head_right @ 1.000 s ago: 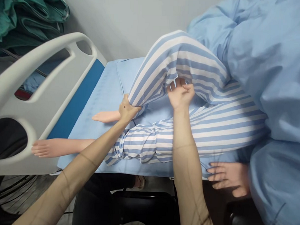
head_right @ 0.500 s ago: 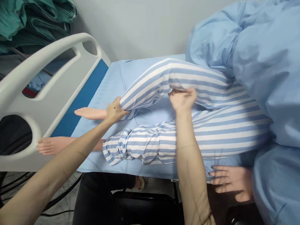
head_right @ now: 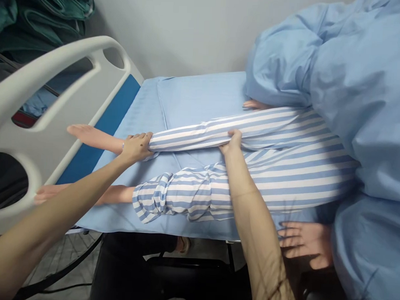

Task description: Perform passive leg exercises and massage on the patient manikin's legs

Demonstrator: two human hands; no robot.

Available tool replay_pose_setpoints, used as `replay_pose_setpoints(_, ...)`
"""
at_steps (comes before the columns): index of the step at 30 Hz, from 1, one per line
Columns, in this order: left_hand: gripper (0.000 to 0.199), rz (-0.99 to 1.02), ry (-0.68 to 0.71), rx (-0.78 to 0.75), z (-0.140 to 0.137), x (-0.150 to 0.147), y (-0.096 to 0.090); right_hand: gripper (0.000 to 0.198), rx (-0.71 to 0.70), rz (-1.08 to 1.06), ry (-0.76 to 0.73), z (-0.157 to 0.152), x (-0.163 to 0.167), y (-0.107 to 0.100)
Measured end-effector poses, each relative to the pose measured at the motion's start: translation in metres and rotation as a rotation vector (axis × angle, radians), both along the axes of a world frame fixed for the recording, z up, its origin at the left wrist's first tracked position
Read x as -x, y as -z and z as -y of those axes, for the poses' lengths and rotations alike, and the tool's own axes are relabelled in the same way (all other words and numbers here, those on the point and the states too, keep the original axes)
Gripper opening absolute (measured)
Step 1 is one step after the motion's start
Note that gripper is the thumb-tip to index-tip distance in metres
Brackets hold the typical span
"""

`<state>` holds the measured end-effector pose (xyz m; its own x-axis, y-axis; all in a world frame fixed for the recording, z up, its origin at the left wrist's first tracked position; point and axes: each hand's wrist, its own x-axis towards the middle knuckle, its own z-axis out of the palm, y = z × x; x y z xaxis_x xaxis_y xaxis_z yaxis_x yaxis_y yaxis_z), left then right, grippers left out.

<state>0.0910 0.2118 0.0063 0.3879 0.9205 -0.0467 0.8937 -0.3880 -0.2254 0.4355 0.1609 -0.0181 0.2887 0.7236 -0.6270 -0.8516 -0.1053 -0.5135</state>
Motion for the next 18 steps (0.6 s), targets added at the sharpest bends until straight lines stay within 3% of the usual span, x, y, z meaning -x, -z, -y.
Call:
replay_pose_setpoints(9, 0.065, 0.025, -0.004, 0.03, 0.004, 0.004, 0.021, 0.012, 0.035, 0.049, -0.032, -0.004, 0.001, 0.009)
replay_pose_setpoints(14, 0.065, 0.053, -0.024, 0.052, 0.005, 0.0, 0.015, 0.009, 0.026, 0.061, -0.011, -0.004, 0.005, 0.004)
replay_pose_setpoints(18, 0.06, 0.084, -0.09, 0.078, 0.007, -0.006, 0.004, 0.01, -0.089, 0.049, 0.023, -0.005, 0.006, -0.001)
